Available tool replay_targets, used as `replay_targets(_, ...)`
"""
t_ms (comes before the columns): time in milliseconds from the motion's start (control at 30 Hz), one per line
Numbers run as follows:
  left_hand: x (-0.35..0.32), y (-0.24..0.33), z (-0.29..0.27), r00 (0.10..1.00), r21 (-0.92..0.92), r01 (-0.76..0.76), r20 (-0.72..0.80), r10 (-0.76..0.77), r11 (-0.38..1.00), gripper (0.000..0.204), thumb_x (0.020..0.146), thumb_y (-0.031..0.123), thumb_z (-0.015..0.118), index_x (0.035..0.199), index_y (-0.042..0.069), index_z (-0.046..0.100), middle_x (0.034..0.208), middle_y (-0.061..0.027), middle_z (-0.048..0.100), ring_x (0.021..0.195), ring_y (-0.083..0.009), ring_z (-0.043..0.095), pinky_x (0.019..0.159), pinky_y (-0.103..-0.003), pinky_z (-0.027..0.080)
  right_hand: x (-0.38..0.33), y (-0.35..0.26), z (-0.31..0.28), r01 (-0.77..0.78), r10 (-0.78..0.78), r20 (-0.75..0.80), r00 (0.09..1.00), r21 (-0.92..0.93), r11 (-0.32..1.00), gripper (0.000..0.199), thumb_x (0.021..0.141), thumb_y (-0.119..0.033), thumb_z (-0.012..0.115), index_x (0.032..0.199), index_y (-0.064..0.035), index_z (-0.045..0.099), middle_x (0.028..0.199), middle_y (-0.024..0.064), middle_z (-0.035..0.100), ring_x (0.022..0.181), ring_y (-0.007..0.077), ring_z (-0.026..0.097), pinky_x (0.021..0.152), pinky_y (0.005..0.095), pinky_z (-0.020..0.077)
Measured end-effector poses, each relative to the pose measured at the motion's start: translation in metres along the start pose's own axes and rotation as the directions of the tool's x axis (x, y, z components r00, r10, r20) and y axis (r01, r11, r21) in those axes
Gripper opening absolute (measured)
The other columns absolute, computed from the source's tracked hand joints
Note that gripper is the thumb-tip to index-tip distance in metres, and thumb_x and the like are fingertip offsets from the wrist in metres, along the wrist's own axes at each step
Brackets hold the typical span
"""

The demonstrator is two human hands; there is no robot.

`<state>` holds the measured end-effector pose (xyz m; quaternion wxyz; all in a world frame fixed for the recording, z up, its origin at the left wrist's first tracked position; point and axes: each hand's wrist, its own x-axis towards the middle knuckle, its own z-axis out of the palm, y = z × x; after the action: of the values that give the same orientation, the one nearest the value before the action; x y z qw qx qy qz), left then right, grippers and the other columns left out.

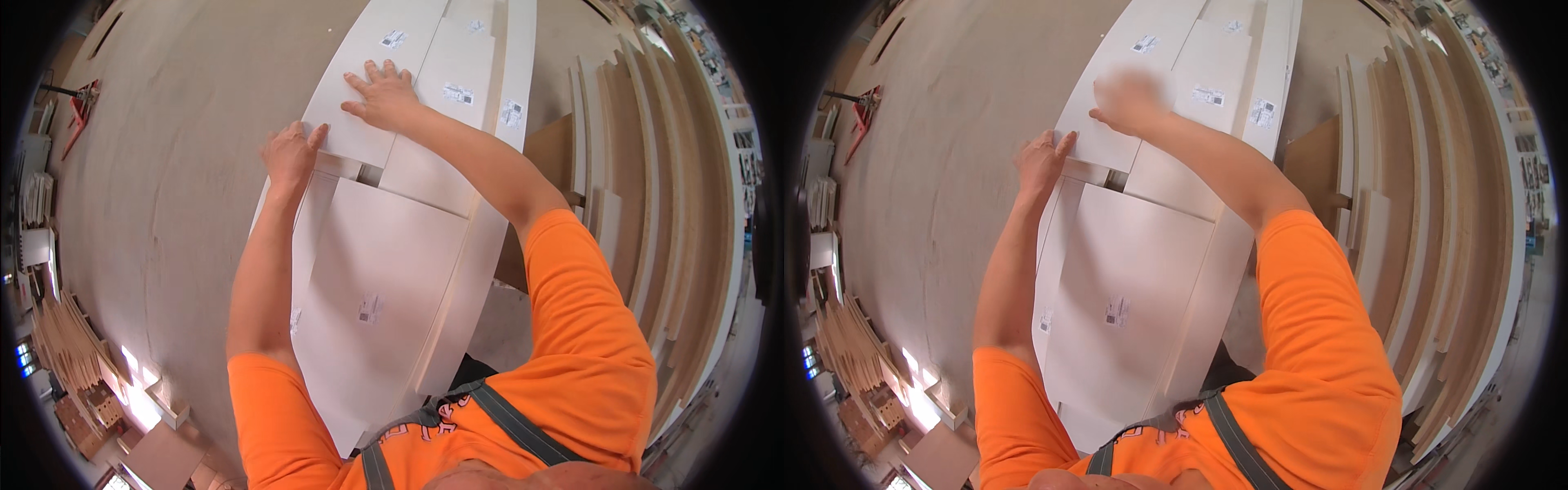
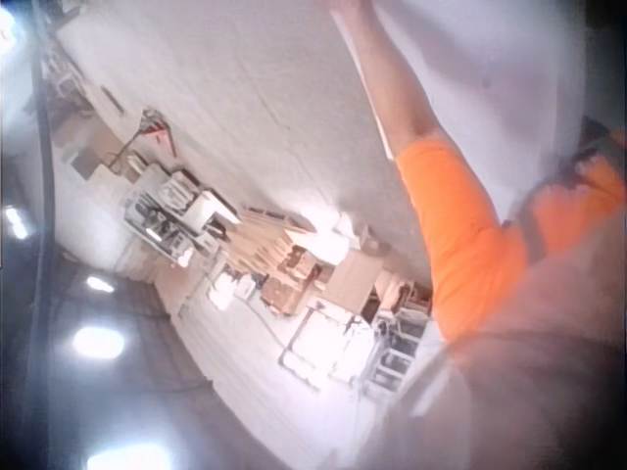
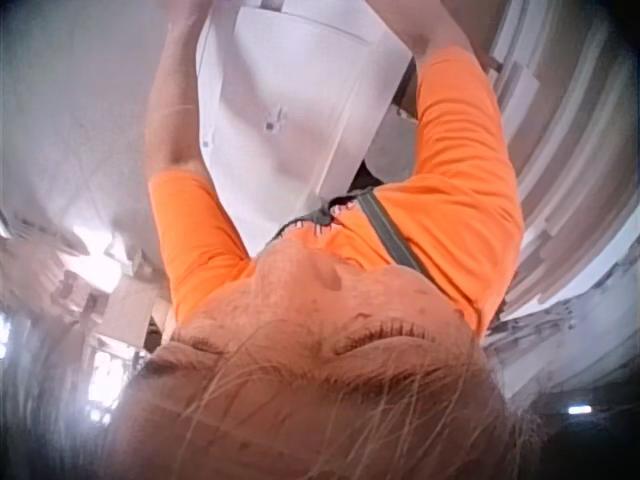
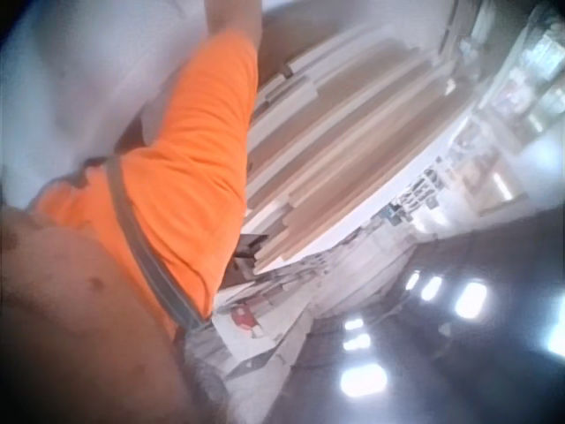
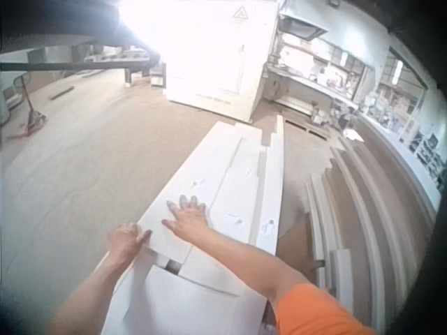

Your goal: The person repeatedly picks up white rectangular panels from a worktable and stacks them on a nearby rack. The person handles the panels one at a time, aligning them before placing them on the rack. The process is repeated multiple times throughout the clip.

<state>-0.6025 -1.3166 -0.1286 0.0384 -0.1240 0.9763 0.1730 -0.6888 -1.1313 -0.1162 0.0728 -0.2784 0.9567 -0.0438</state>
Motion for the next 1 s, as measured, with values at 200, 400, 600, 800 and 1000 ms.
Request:
replay_targets(200, -0.042, -0.031, -0.025, 0.863, 0.133, -0.154, -0.464, 0.199, 0.979, 0.028, 0.087, 0.025, 0.068, 0.105, 0.004, 0.068, 0.137, -0.0131, 0.051, 0.126, -0.0339, 0.045, 0.099, -0.049, 0.037, -0.005, -0.013, 0.028, -0.051, 0.041, -0.076, 0.996, -0.137, 0.989, 0.065, 0.095, -0.058, 0.04, 0.149, -0.022, 0.037, 0.151, 0.0218, 0.036, 0.137, 0.0449, 0.033, 0.107, 0.055, 0.0276)
replay_targets(400, -0.232, -0.102, -0.051, 0.756, -0.207, 0.092, -0.622, -0.204, 0.974, 0.024, 0.089, 0.015, 0.065, 0.109, 0.003, 0.064, 0.138, -0.0169, 0.047, 0.127, -0.0351, 0.043, 0.104, -0.044, 0.037, 0.0, -0.011, 0.026, -0.013, -0.014, -0.111, 0.994, -0.238, 0.971, 0.063, 0.095, -0.057, 0.041, 0.147, -0.0219, 0.039, 0.146, 0.02, 0.042, 0.131, 0.0416, 0.042, 0.104, 0.058, 0.0317)
replay_targets(600, -0.564, -0.082, -0.042, 0.651, -0.359, 0.517, -0.425, -0.629, 0.777, 0.022, 0.085, 0.011, 0.066, 0.105, 0.005, 0.064, 0.131, -0.0186, 0.052, 0.121, -0.0367, 0.048, 0.1, -0.045, 0.04, -0.038, -0.055, -0.015, 0.035, -0.013, 0.092, 0.996, -0.25, 0.968, 0.055, 0.09, -0.039, 0.057, 0.14, -0.0178, 0.046, 0.147, 0.0182, 0.041, 0.133, 0.0367, 0.041, 0.106, 0.0625, 0.0307)
replay_targets(800, -0.811, 0.008, -0.009, 0.313, -0.418, 0.72, -0.518, -0.796, 0.554, 0.022, 0.082, 0.012, 0.066, 0.101, 0.003, 0.063, 0.126, -0.0172, 0.055, 0.115, -0.0369, 0.052, 0.1, -0.044, 0.041, -0.222, -0.218, -0.009, 0.708, -0.663, -0.281, 0.694, 0.095, 0.7, 0.05, 0.089, -0.026, 0.064, 0.134, -0.0062, 0.054, 0.14, 0.0235, 0.048, 0.13, 0.0397, 0.044, 0.108, 0.0474, 0.0362)
replay_targets(1000, -1.008, 0.112, 0.028, 0.05, -0.65, 0.577, -0.576, -0.816, 0.494, 0.018, 0.085, 0.013, 0.065, 0.101, 0.004, 0.064, 0.123, -0.0155, 0.058, 0.113, -0.0328, 0.056, 0.095, -0.041, 0.047, -0.557, -0.416, 0.018, 0.905, -0.994, -0.028, 0.103, 0.417, 0.082, 0.043, 0.088, -0.018, 0.067, 0.125, -0.0003, 0.058, 0.126, 0.0204, 0.06, 0.119, 0.0371, 0.054, 0.102, 0.0429, 0.0418)
